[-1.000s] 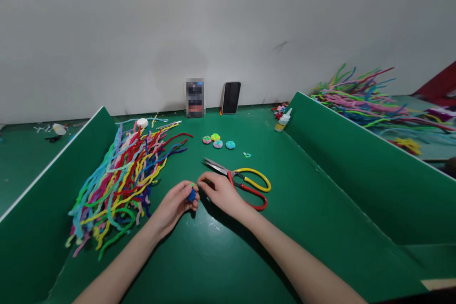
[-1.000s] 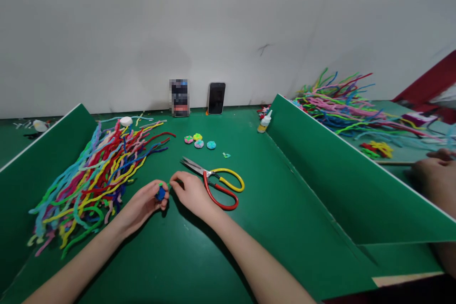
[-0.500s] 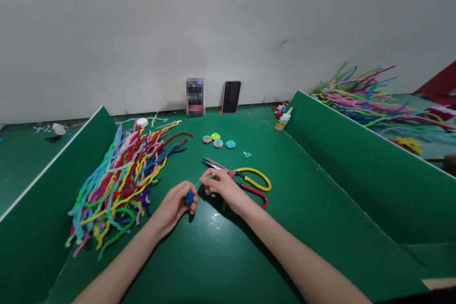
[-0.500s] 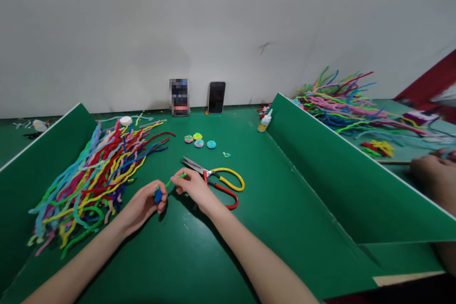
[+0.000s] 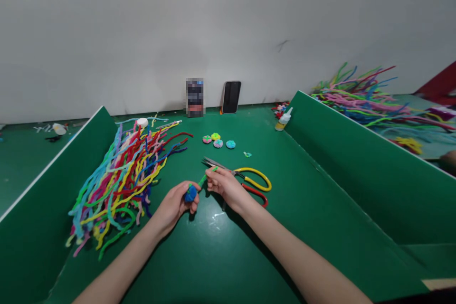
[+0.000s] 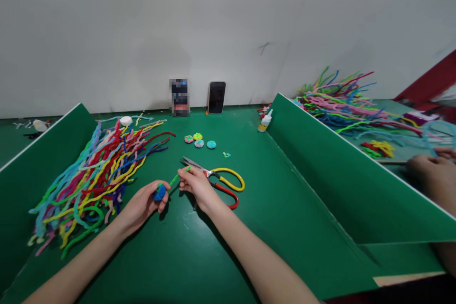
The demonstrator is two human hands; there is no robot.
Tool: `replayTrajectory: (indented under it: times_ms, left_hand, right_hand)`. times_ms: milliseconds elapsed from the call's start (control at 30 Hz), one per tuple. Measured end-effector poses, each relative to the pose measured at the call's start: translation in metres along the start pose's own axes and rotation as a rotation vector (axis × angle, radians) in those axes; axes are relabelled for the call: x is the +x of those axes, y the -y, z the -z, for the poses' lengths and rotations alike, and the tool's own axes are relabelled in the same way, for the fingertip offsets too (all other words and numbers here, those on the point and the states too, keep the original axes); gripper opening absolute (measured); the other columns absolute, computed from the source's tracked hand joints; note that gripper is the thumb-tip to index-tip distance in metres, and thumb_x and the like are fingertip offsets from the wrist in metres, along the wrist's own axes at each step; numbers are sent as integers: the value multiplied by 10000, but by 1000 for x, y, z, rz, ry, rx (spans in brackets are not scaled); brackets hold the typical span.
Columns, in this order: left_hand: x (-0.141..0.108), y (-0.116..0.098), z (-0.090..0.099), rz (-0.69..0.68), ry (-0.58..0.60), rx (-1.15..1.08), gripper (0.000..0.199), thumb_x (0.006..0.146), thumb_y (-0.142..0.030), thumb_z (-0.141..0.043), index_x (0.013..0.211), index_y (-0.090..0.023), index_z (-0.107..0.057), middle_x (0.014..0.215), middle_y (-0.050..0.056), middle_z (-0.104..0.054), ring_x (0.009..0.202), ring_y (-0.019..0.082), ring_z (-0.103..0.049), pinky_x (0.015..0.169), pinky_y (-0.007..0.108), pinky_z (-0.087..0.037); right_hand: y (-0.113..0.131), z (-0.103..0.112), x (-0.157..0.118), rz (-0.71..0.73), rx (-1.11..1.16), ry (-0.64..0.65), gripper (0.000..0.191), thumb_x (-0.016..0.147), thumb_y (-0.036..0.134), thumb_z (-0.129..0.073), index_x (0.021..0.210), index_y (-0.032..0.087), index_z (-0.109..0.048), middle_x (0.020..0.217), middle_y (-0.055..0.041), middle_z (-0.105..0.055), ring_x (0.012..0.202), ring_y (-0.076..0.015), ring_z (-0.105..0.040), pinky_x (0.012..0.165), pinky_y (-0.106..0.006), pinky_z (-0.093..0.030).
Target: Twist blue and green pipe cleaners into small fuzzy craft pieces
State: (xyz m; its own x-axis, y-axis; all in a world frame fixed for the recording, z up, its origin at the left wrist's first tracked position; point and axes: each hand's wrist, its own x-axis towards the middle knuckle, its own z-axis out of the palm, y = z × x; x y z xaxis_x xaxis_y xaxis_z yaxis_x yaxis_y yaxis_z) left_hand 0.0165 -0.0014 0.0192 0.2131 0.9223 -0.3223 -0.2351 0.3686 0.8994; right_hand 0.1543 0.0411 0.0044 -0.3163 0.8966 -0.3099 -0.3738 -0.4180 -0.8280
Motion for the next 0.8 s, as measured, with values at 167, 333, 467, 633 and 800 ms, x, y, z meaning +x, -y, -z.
replayTrajectory:
  times_ms: [167,333,467,633,800]
  left_hand:
    - [0,3,1,15,39,-8,266,697,-370,-527,801,-125,-551,592,-2,-555,500,81,-500,493,195,-387]
    - [-1,3,1,4,85,20,292,701,-391,-526,812,-124,-567,642,13,-560,539,86,-509,526,205,-402]
    - [-1,4,0,-21,105,135,284,690,-386,-529,808,-131,-568,698,24,-573,565,93,-514,543,212,-408]
    - [-4,6,-1,-156,88,556,215,706,-330,-500,803,-152,-570,731,24,-586,645,127,-532,641,257,-415]
    - [-8,8,-3,-419,58,965,163,746,-279,-454,781,-176,-575,802,37,-601,777,156,-535,734,274,-390]
  right_hand:
    - [2,-3,-5,-29,-63,137,282,567,381,-625,702,148,-540,535,58,-498,470,-43,-452,518,-195,-357]
    - [-1,-5,-8,-28,-177,286,257,620,385,-584,631,147,-486,500,56,-488,465,-45,-441,494,-188,-321]
    - [-4,-5,-5,11,-222,199,270,620,399,-566,602,156,-449,469,67,-467,436,-50,-431,473,-195,-321]
    - [-6,-4,1,117,-367,50,220,620,347,-560,577,159,-453,453,74,-447,410,-56,-414,450,-204,-322]
    - [-6,-6,1,165,-431,20,171,651,297,-525,570,157,-472,449,71,-439,415,-61,-412,455,-208,-322]
